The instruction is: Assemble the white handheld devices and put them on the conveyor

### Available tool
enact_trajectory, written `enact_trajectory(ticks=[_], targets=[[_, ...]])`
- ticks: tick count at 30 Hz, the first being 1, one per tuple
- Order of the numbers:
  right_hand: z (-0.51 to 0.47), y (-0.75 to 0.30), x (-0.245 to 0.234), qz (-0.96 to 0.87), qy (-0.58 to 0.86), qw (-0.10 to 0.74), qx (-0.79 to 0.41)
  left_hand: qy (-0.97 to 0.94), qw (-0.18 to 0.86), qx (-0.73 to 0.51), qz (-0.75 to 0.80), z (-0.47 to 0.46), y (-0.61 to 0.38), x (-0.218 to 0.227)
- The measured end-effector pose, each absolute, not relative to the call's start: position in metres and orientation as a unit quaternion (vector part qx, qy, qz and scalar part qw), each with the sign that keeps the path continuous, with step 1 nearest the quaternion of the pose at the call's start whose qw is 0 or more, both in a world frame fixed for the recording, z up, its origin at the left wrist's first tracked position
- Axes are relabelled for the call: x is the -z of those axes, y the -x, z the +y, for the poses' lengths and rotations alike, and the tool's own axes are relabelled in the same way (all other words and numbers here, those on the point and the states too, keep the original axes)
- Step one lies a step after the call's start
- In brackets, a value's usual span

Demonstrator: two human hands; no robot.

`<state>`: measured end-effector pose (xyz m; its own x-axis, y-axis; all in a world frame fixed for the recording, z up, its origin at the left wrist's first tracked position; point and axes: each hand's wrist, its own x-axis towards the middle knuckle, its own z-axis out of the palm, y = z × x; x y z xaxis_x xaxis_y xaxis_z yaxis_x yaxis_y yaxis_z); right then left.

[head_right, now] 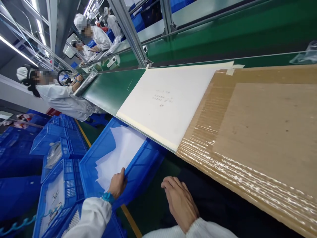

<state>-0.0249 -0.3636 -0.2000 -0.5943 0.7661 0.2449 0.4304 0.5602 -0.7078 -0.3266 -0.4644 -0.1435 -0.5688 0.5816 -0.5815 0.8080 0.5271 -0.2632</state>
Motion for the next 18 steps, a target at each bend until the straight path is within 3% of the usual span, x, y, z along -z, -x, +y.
enact_trajectory(ticks=[12,18], targets=[[-0.355,0.028,0.2,-0.833,0.345,0.209,-0.378,-0.397,0.261,0.212,0.854,-0.475,0.311,0.144],[-0.344,0.031,0.201,-0.814,0.341,0.195,-0.428,-0.407,0.374,0.117,0.825,-0.454,0.359,0.111]])
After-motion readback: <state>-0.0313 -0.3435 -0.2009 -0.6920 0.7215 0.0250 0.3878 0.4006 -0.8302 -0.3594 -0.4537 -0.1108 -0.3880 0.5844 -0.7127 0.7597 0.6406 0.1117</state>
